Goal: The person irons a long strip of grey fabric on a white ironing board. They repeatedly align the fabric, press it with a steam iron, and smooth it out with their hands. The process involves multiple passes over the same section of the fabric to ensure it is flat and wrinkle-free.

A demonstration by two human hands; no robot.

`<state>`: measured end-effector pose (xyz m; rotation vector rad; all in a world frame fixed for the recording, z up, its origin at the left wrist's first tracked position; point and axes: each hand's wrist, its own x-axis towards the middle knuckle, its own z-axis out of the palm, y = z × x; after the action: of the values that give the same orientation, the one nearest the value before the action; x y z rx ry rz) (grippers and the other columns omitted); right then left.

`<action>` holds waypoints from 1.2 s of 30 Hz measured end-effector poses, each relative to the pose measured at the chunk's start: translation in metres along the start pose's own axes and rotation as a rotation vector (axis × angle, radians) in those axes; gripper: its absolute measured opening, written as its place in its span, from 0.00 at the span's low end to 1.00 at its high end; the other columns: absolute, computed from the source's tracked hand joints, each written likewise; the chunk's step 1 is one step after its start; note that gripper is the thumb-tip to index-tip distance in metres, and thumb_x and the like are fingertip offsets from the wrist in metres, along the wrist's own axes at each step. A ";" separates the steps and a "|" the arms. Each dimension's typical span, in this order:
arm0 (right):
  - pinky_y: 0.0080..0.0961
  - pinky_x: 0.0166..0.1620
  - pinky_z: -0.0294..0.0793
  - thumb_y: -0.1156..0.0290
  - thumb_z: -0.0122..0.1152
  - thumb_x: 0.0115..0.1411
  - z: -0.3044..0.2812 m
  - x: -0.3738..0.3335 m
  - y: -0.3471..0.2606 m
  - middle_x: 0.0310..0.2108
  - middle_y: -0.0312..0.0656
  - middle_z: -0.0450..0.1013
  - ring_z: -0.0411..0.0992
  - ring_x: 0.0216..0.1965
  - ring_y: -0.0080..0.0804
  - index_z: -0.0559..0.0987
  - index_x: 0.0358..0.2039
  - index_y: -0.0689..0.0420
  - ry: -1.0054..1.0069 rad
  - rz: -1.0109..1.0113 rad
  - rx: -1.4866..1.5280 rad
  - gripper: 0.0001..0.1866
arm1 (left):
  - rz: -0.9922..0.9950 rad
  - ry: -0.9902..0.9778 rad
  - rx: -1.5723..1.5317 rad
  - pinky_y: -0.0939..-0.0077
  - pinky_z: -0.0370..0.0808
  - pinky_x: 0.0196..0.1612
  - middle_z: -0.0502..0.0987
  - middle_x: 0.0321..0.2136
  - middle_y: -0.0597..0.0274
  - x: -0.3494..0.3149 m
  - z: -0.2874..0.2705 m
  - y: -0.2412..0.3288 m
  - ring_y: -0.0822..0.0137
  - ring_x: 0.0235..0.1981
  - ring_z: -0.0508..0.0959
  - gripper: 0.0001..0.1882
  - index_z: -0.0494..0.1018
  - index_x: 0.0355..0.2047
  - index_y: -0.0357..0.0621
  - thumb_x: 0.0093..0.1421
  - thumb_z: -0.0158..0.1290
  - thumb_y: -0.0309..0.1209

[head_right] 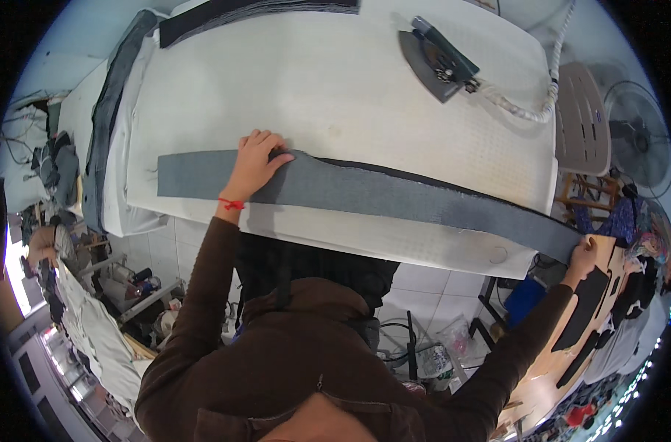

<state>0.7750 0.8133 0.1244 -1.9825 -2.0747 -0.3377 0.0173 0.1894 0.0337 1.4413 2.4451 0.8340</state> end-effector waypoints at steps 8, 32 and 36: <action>0.56 0.74 0.74 0.70 0.75 0.71 -0.011 -0.330 -0.426 0.73 0.54 0.78 0.74 0.76 0.58 0.83 0.72 0.53 -0.134 -0.861 0.730 0.30 | -0.717 0.587 0.817 0.34 0.68 0.73 0.78 0.72 0.54 -0.144 -0.112 -0.195 0.43 0.72 0.74 0.38 0.81 0.69 0.54 0.66 0.72 0.61; 0.48 0.61 0.81 0.68 0.80 0.68 -0.069 -0.277 -0.616 0.51 0.48 0.88 0.84 0.55 0.55 0.90 0.54 0.57 -0.040 -0.923 0.773 0.16 | -0.124 0.019 -0.012 0.54 0.67 0.57 0.82 0.45 0.69 -0.046 -0.058 -0.064 0.56 0.50 0.75 0.19 0.83 0.45 0.52 0.59 0.79 0.39; 0.48 0.60 0.83 0.53 0.73 0.76 -0.037 -0.125 -0.621 0.54 0.56 0.88 0.86 0.56 0.58 0.88 0.59 0.60 0.020 -0.883 0.548 0.24 | -0.088 -0.047 -0.056 0.54 0.68 0.57 0.83 0.43 0.68 -0.026 -0.068 -0.062 0.56 0.49 0.78 0.17 0.84 0.45 0.52 0.60 0.79 0.36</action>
<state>0.1605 0.6540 0.1212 -0.6991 -2.5513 0.0715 -0.0446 0.1187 0.0528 1.3095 2.4113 0.8327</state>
